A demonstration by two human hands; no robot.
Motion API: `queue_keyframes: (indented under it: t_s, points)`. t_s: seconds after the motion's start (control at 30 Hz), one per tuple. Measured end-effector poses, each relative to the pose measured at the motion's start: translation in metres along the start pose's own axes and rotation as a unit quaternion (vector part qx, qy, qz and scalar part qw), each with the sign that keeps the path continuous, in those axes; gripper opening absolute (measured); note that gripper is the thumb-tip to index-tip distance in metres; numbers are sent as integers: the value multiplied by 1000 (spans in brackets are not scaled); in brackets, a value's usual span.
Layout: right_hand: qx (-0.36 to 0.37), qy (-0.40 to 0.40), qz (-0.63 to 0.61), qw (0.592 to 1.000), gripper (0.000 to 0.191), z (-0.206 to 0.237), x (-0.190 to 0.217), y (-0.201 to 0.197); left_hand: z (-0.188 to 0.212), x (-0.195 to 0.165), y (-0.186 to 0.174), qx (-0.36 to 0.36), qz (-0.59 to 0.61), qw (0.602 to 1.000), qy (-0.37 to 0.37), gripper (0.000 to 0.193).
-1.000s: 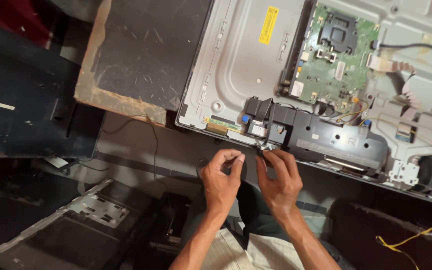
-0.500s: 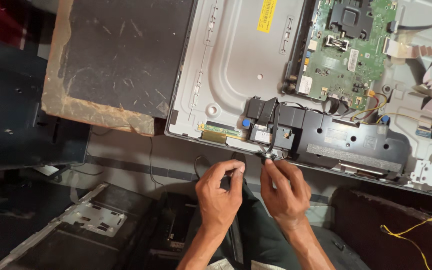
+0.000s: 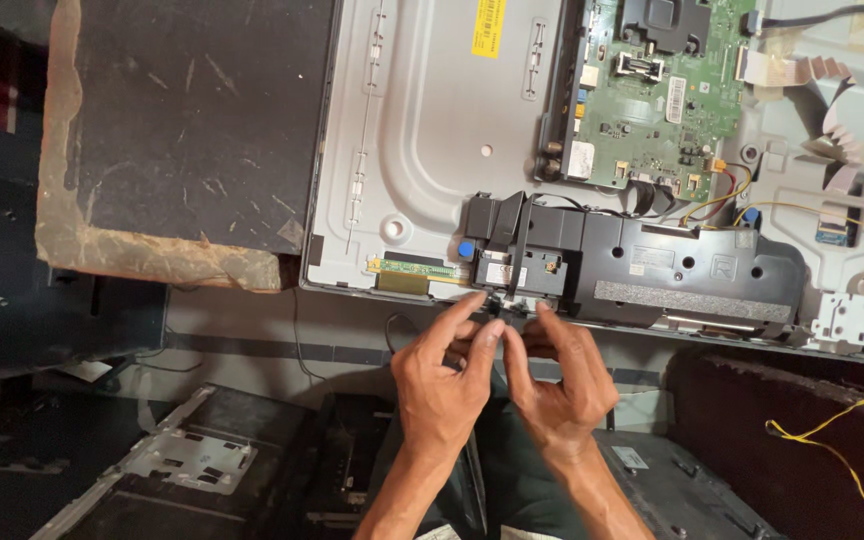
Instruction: The person uses a red-handled screwdriver to loosen screws on a disassembled television chassis, then installs a black plastic component and connects several wires to the mainboard. The person secures the component and organizes the wiring within the chassis.
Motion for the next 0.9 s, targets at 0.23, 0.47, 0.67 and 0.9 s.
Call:
queue_keyframes:
  t_s: [0.23, 0.47, 0.67, 0.9]
  points:
    - [-19, 34, -46, 998, 21, 9, -6, 3, -5, -6, 7, 16, 30, 999, 37, 28]
    - [-15, 73, -44, 996, 18, 14, -14, 0, 5, -4, 15, -7, 27, 998, 53, 19]
    - [-5, 103, -79, 992, 17, 12, -20, -2, 9, -3, 18, -26, 27, 998, 51, 17]
    - [-3, 116, -84, 990, 17, 10, -23, -7, 8, -3, 24, -26, 41, 998, 32, 17]
Point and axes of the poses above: each hand's wrist, its own z-axis away from the middle knuckle, its own y-axis out of the palm, x = y × z, the point moved 7 cm from there along -z, towards the middle knuckle, and after that the axes turned 6 degrees about z, right-handed, at the moved point
